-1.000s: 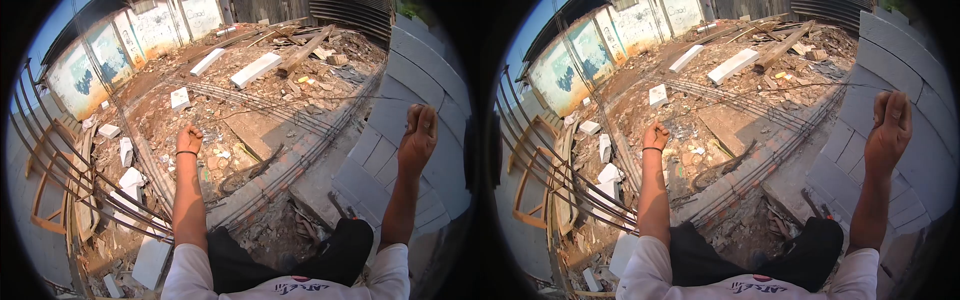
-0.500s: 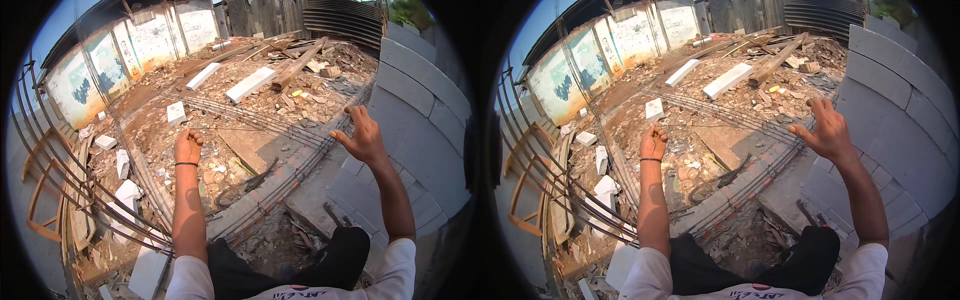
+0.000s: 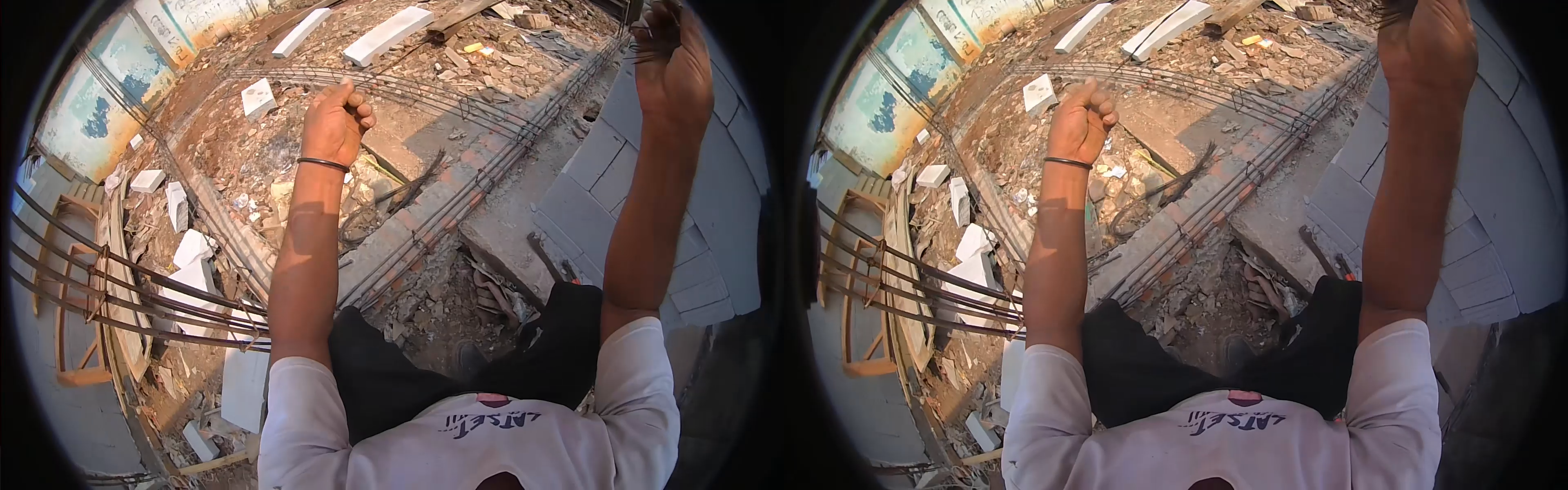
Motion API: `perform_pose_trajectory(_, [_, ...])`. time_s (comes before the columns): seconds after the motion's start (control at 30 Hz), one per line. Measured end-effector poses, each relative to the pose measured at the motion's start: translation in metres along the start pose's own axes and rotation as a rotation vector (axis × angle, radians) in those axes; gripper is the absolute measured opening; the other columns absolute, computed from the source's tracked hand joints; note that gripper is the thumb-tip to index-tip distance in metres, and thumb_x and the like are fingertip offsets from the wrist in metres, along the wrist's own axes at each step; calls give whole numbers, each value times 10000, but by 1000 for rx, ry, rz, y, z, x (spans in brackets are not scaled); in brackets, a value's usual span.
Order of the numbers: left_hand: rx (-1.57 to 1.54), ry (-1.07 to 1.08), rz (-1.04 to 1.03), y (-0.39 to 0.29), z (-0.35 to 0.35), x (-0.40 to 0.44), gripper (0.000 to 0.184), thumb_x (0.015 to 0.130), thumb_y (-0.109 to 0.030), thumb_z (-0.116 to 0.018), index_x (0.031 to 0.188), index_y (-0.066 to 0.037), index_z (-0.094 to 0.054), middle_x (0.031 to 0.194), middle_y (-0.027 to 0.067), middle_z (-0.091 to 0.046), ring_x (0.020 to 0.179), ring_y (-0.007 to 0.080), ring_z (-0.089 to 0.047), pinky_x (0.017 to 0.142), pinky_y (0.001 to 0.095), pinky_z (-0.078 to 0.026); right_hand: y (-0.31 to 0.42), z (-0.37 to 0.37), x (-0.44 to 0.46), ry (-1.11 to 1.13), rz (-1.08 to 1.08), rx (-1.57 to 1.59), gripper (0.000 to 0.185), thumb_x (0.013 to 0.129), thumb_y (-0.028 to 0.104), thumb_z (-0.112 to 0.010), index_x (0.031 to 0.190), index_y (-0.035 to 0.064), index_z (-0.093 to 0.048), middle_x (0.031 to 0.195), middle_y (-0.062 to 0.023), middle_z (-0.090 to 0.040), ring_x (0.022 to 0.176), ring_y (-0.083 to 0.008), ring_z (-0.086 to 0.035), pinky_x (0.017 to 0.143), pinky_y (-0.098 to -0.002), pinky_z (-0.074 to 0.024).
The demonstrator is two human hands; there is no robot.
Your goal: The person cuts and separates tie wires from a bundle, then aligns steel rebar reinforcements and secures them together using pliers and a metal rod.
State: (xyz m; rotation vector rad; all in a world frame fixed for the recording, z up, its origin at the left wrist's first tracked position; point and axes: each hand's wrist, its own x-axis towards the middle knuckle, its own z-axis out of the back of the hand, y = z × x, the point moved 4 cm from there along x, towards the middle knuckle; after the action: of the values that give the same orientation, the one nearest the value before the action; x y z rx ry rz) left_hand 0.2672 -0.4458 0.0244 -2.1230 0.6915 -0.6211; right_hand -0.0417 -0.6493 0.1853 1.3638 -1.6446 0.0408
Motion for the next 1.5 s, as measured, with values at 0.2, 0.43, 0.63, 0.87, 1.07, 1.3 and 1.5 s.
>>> perform_pose_trajectory(0.2, [77, 87, 232, 54, -11, -10, 138, 987, -142, -587, 913, -76, -491, 755, 40, -543, 655, 165, -544, 552, 297, -459, -10, -4, 7, 231, 129, 300, 275, 1050, 337, -466, 930, 109, -560, 919, -56, -638, 852, -204, -603, 700, -378, -483])
perform_pose_trajectory(0.43, [91, 211, -70, -9, 25, 0, 82, 989, -101, -568, 917, -69, -544, 848, 68, -606, 762, 193, -605, 676, 325, -514, -89, 15, -67, 780, 276, -1033, 350, 1005, 391, -556, 1010, 53, -644, 747, -5, -555, 564, -118, -447, 486, -331, -357])
perform_pose_trajectory(0.63, [188, 72, -208, -28, 10, -14, 142, 1007, -162, -526, 948, -53, -595, 819, 65, -632, 719, 193, -629, 636, 326, -534, -140, 33, -129, 1378, 71, -1153, 479, 991, 444, -564, 730, 42, -576, 578, -13, -446, 554, -166, -388, 531, -358, -350])
perform_pose_trajectory(0.87, [218, 139, -17, 16, 18, -12, 138, 981, -154, -545, 1024, -40, -610, 892, 104, -684, 799, 248, -671, 689, 384, -565, -138, 79, -137, 994, -537, -694, 477, 993, 470, -557, 917, 16, -681, 615, 4, -491, 586, -99, -510, 559, -297, -411])
perform_pose_trajectory(1.07, [397, 258, 81, 77, -16, -26, 133, 960, -90, -605, 1026, -16, -516, 852, 137, -654, 714, 199, -659, 599, 315, -561, -163, 100, -177, 1321, -667, -715, 460, 1010, 384, -554, 1249, -8, -581, 691, 28, -481, 647, -82, -513, 606, -267, -421])
perform_pose_trajectory(1.3, [614, 36, 376, 129, 4, -44, 238, 989, -211, -560, 1035, 22, -543, 844, 164, -673, 671, 196, -673, 552, 314, -557, -200, 114, -191, 1012, -1046, -643, 381, 1031, 378, -498, 1080, 19, -618, 793, 13, -543, 729, -100, -467, 679, -283, -415])
perform_pose_trajectory(1.5, [1586, 298, 632, 258, 149, -95, 603, 978, -473, -474, 1010, 102, -652, 973, 242, -701, 895, 302, -680, 765, 458, -527, -240, 176, -206, 1045, -989, -839, 429, 1037, 403, -464, 953, 16, -628, 788, -5, -543, 738, -109, -442, 684, -304, -406])
